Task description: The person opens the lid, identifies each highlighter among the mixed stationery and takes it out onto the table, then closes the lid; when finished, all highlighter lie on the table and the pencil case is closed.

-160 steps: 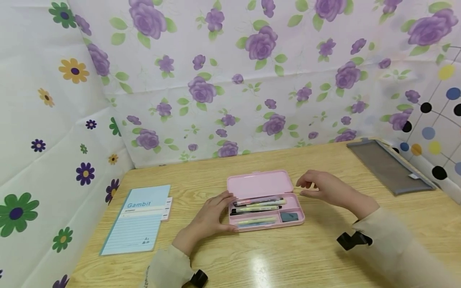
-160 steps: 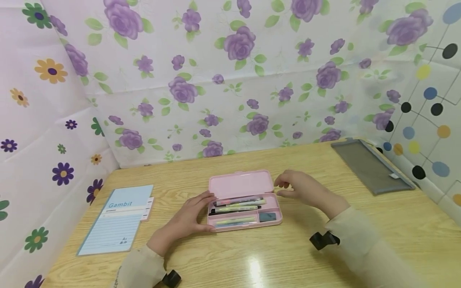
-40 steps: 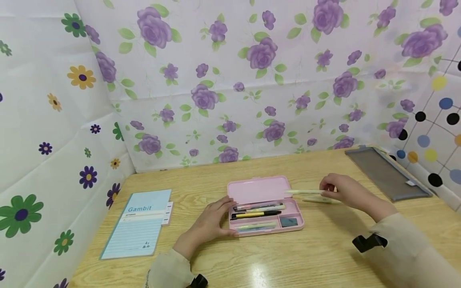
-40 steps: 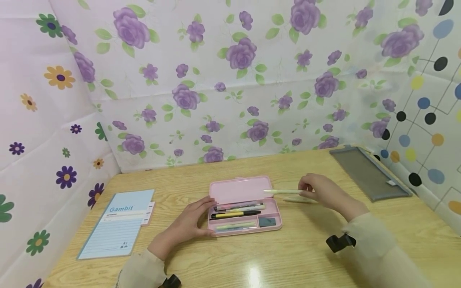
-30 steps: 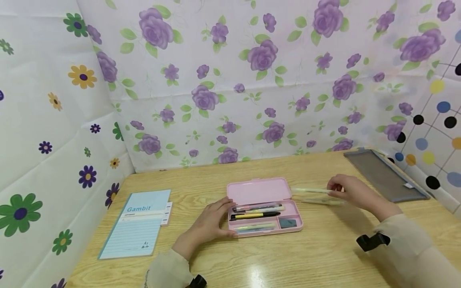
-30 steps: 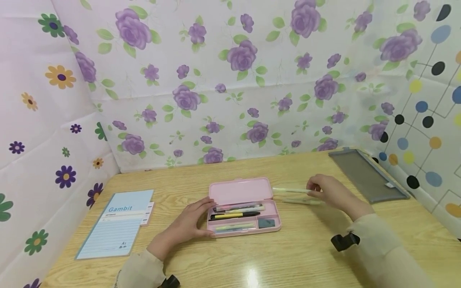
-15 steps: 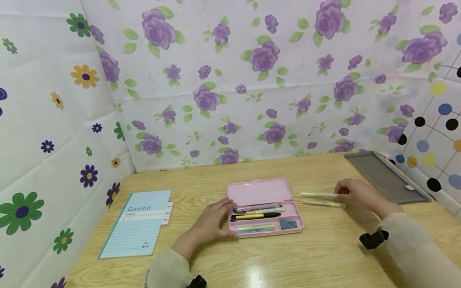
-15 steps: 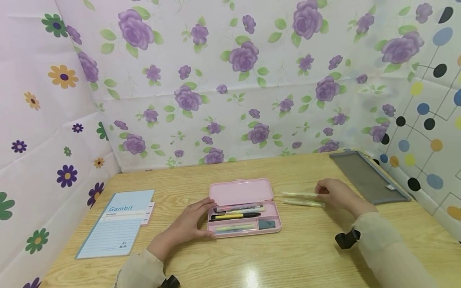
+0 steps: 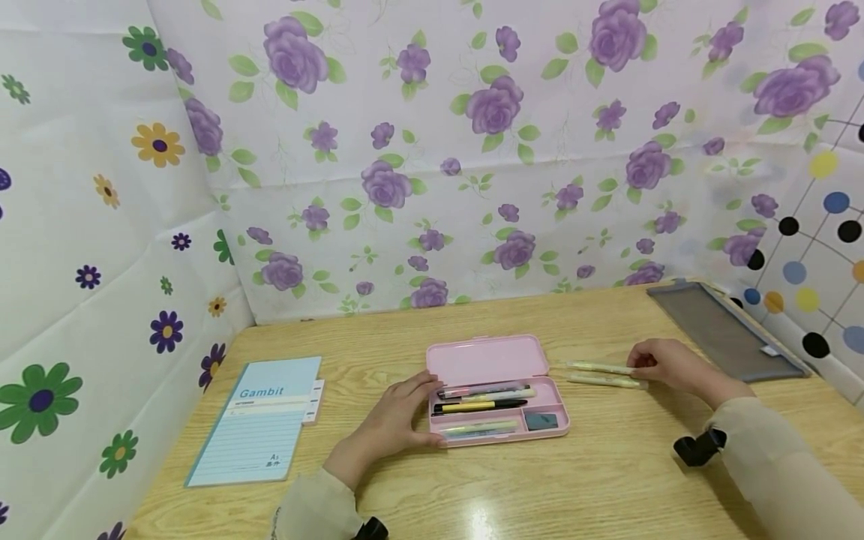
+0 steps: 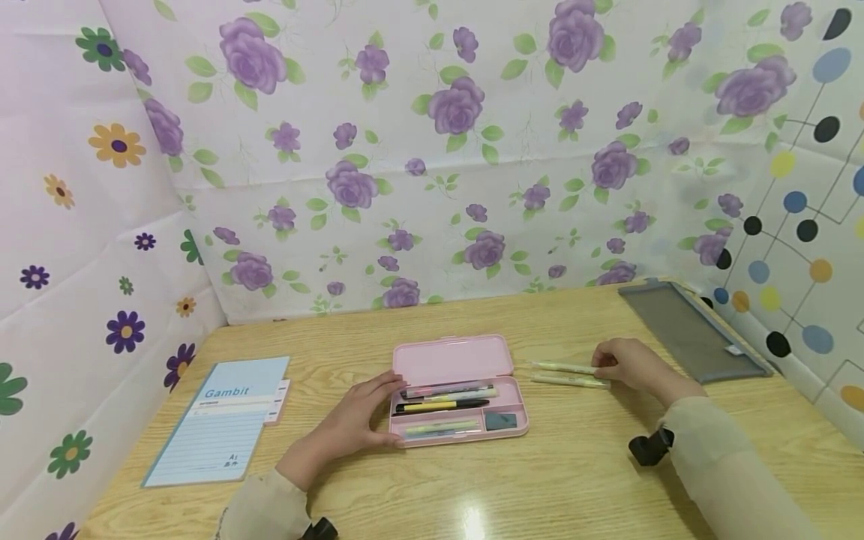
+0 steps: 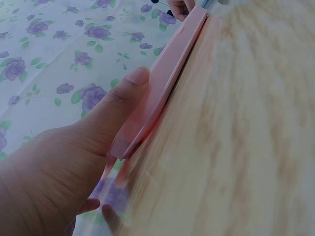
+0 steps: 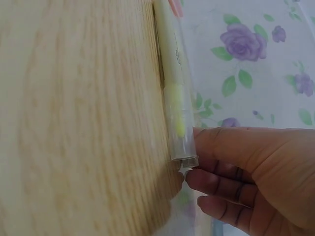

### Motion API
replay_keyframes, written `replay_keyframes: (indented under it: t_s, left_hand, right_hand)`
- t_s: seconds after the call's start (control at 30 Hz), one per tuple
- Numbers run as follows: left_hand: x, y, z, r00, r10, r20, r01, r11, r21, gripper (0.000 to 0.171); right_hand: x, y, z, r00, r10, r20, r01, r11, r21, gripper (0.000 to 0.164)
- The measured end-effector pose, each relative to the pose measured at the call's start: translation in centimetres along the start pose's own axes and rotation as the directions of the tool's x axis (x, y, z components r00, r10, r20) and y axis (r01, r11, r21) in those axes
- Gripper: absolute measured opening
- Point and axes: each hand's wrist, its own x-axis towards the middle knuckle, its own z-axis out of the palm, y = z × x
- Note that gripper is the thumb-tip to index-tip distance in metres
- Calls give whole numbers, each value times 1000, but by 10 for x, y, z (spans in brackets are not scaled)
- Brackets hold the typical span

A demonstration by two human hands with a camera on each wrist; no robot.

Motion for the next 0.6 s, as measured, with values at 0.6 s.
replay_keyframes:
  t_s: [0.6]
  left_hand:
    - [0,2,-2,1000,-2,-1,2,1000,-18,88]
  right_hand:
    - [-2,-9,-10,1000,5,-28,-5,1000,-29,4]
